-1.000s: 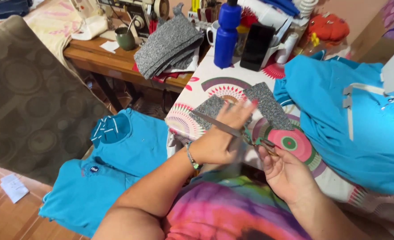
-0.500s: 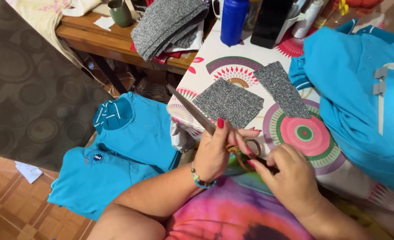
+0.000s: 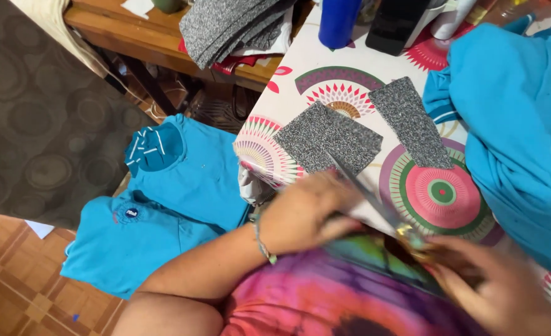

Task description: The person is using scissors to cut small, rectangular strips of grey fabric on a patterned work surface, with blue shirts and a sewing machine visible in the background.

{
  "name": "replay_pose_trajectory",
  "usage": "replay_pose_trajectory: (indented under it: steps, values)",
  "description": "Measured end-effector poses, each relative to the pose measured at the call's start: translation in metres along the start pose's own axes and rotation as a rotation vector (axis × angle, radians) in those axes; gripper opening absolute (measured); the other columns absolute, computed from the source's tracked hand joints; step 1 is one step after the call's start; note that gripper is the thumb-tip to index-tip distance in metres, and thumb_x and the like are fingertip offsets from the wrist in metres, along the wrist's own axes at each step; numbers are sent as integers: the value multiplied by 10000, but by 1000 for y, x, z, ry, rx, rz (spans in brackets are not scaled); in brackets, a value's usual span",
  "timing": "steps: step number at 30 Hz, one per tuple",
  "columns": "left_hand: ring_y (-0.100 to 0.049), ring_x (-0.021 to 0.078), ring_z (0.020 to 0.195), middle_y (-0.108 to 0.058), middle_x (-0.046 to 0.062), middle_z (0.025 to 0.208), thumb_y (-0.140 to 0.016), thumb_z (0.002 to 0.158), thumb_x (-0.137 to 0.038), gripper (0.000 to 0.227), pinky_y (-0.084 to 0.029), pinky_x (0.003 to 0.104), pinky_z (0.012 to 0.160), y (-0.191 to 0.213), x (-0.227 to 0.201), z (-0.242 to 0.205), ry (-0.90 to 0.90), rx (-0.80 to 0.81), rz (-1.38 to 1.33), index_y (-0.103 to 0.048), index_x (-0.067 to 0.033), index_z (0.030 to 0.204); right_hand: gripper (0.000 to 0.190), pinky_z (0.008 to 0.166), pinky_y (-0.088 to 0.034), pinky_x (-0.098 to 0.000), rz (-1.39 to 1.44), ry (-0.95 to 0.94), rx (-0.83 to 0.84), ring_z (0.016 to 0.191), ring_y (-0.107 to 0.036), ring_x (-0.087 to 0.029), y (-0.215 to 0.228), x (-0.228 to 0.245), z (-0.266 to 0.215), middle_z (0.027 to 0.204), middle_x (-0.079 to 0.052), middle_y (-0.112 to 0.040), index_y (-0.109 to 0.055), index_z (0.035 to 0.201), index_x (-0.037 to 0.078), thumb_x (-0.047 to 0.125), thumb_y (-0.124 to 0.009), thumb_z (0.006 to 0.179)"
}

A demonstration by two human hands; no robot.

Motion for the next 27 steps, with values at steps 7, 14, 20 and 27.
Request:
replay_pose_trajectory:
  steps: [7, 14, 20, 27]
  values:
    - [-574, 396, 1296, -626, 195, 1379, -637, 889, -652, 794, -350, 564, 1160, 39, 75, -17, 270, -246, 750, -591, -3, 1343, 502, 722, -620, -314, -512, -308, -167, 791, -804, -176, 35, -77, -20, 946, 14, -832, -725, 1200, 260, 362, -809, 716]
    - [-516, 389, 1394, -585, 160, 1478, -655, 835, -698, 896, -280, 581, 1197, 30, 98, -23, 313, -145, 731, -592, -10, 1404, 625, 869, -614, -302, -846, -233, -173, 1003, -751, -117, 29, -80, -24, 1068, 150, -782, -695, 1250, 392, 544, -778, 649]
    - [-510, 349, 1408, -556, 145, 1513, -618, 847, -711, 893, -264, 570, 1209, 22, 97, -16, 239, 40, 609, -558, -48, 1441, 620, 615, -587, -318, 166, -603, 260, 622, -714, -221, -1, -126, -39, 784, -143, -867, -846, 1292, 182, -102, -915, 746]
    - [-464, 345, 1449, -548, 157, 1518, -588, 873, -711, 914, -249, 579, 1218, -3, 100, 2, 102, 119, 571, -527, -19, 1467, 474, 919, -390, -415, 772, -963, 102, 1103, -601, -342, -46, -138, -77, 1345, -175, -686, -712, 1369, -42, 96, -537, 951]
Point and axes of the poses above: each hand's wrist, its own z-axis towards the middle knuckle, its own y-axis out of the back of the hand, x = y × z, the point moved 9 cm from there along z, towards the middle knuckle
